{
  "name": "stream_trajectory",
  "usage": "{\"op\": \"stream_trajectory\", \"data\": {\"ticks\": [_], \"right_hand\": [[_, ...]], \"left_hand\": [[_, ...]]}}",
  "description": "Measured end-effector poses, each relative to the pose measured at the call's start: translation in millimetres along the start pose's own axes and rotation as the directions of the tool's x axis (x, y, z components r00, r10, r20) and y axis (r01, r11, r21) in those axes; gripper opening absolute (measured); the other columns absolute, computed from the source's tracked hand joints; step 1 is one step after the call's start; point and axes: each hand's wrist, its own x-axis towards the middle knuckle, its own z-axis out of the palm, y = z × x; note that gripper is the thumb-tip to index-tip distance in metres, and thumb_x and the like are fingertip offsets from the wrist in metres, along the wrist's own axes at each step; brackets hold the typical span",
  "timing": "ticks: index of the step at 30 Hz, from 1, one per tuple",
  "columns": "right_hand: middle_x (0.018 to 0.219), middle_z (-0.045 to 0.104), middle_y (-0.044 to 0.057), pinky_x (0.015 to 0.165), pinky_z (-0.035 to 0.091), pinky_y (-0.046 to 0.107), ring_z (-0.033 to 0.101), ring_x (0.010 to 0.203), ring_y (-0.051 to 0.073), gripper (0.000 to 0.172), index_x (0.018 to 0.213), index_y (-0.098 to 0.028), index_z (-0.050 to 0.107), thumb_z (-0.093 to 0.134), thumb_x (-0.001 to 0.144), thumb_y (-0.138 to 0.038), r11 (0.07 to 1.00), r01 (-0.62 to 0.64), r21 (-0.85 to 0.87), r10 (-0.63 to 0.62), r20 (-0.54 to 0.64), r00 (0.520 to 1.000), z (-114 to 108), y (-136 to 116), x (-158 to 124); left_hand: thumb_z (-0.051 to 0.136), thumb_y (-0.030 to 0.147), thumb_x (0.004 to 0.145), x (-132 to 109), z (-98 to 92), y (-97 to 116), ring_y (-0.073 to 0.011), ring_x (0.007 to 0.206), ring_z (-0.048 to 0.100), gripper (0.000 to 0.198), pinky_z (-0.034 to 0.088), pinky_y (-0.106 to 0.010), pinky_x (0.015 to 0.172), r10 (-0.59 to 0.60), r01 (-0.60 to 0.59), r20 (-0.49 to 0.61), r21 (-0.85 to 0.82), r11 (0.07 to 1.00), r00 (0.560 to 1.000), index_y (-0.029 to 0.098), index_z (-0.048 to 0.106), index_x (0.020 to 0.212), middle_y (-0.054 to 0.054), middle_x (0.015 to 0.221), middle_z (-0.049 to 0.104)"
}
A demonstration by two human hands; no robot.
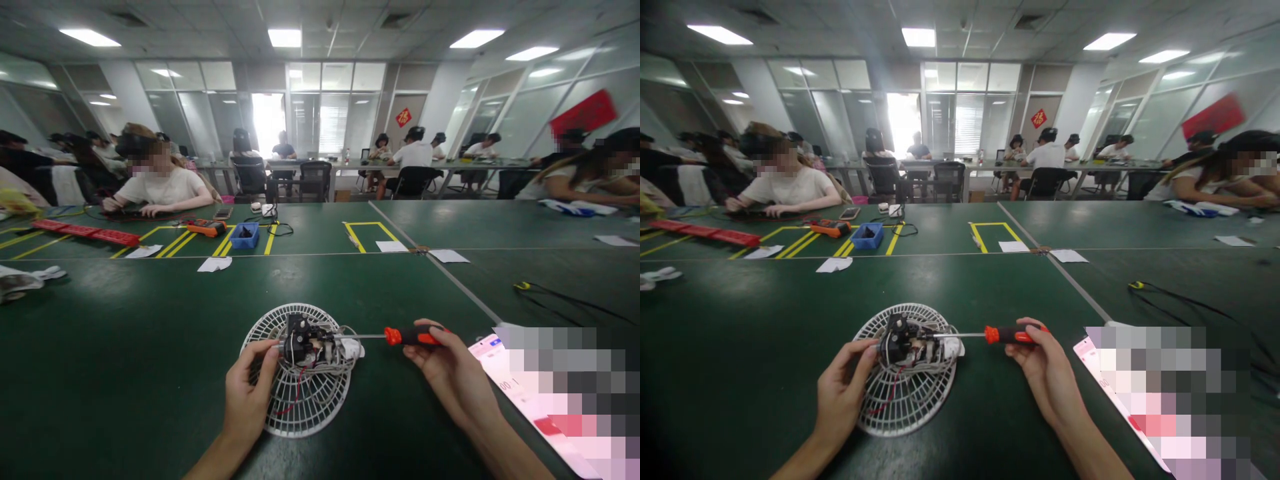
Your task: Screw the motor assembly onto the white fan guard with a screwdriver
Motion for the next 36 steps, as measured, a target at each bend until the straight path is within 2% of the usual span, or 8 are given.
{"op": "stream_trajectory", "data": {"ticks": [6,11,13,18,22,26,31,36], "right_hand": [[0.086,0.077,0.003,0.077,0.062,0.031,0.071,0.086,0.022,0.035,0.088,-0.025,0.078,0.092,0.060,-0.039,1.000,0.009,0.000,-0.009,0.029,1.000,-0.7,-2.5,-2.2],[0.065,0.072,0.004,0.052,0.054,0.028,0.063,0.057,0.019,0.048,0.103,-0.024,0.074,0.082,0.075,-0.062,0.983,-0.018,-0.183,0.037,0.097,0.995,-7.2,0.8,4.5],[0.061,0.069,0.003,0.050,0.051,0.026,0.060,0.054,0.018,0.045,0.102,-0.022,0.074,0.083,0.077,-0.059,0.981,0.004,-0.195,0.019,0.113,0.993,-10.1,1.9,6.5],[0.077,0.073,0.005,0.057,0.056,0.030,0.064,0.062,0.019,0.031,0.093,-0.022,0.079,0.085,0.073,-0.045,0.988,0.089,-0.124,-0.078,0.090,0.993,-9.8,-2.5,3.9],[0.086,0.074,0.005,0.065,0.060,0.034,0.067,0.071,0.022,0.020,0.084,-0.023,0.081,0.083,0.070,-0.037,0.996,0.067,-0.054,-0.060,0.123,0.991,-6.9,-7.7,0.2],[0.083,0.075,0.006,0.066,0.061,0.036,0.069,0.075,0.025,0.027,0.087,-0.023,0.080,0.084,0.074,-0.046,0.997,0.032,-0.070,-0.020,0.172,0.985,-7.6,-6.2,2.1],[0.055,0.059,-0.002,0.050,0.053,0.028,0.053,0.050,0.015,0.033,0.088,-0.021,0.076,0.081,0.083,-0.053,0.985,0.058,-0.161,-0.030,0.174,0.984,-10.6,-3.1,5.4],[0.064,0.065,0.002,0.054,0.057,0.032,0.061,0.058,0.020,0.030,0.086,-0.020,0.078,0.087,0.073,-0.046,0.986,0.086,-0.143,-0.063,0.161,0.985,-8.1,-9.3,1.3]], "left_hand": [[0.069,0.047,0.091,0.8,0.6,-2.0,-0.0172,0.082,0.072,0.029,0.059,-0.023,0.076,-0.014,0.014,0.008,-0.004,1.000,1.000,0.019,0.075,0.094,-0.005,0.090,0.076],[0.069,0.049,0.090,0.2,0.1,-1.4,-0.0169,0.079,0.071,0.031,0.058,-0.023,0.072,-0.054,0.053,-0.005,-0.040,0.998,0.999,0.019,0.075,0.095,-0.004,0.088,0.075],[0.069,0.050,0.090,-0.4,0.0,-1.1,-0.0173,0.078,0.071,0.032,0.059,-0.024,0.071,-0.064,0.064,-0.008,-0.050,0.997,0.998,0.019,0.074,0.096,-0.004,0.087,0.075],[0.068,0.047,0.091,-1.9,0.5,-1.5,-0.0181,0.083,0.071,0.029,0.058,-0.026,0.077,-0.037,0.038,0.016,-0.029,0.999,0.999,0.019,0.075,0.095,-0.005,0.091,0.075],[0.068,0.046,0.092,-2.1,1.1,-2.5,-0.0175,0.083,0.071,0.028,0.058,-0.025,0.077,-0.045,0.045,0.019,-0.028,0.999,0.999,0.020,0.075,0.095,-0.005,0.091,0.075],[0.068,0.047,0.091,-1.6,1.4,-3.5,-0.0165,0.081,0.070,0.028,0.057,-0.023,0.075,-0.074,0.074,0.015,-0.050,0.996,0.997,0.020,0.074,0.097,-0.004,0.090,0.075],[0.068,0.048,0.092,-1.3,0.5,-4.0,-0.0170,0.082,0.070,0.030,0.057,-0.024,0.075,-0.078,0.078,0.015,-0.047,0.996,0.997,0.019,0.074,0.098,-0.004,0.090,0.075],[0.068,0.050,0.090,-1.4,0.0,-3.2,-0.0191,0.083,0.071,0.032,0.058,-0.028,0.078,-0.066,0.066,0.010,-0.020,0.998,0.998,0.018,0.075,0.095,-0.006,0.091,0.075]]}}
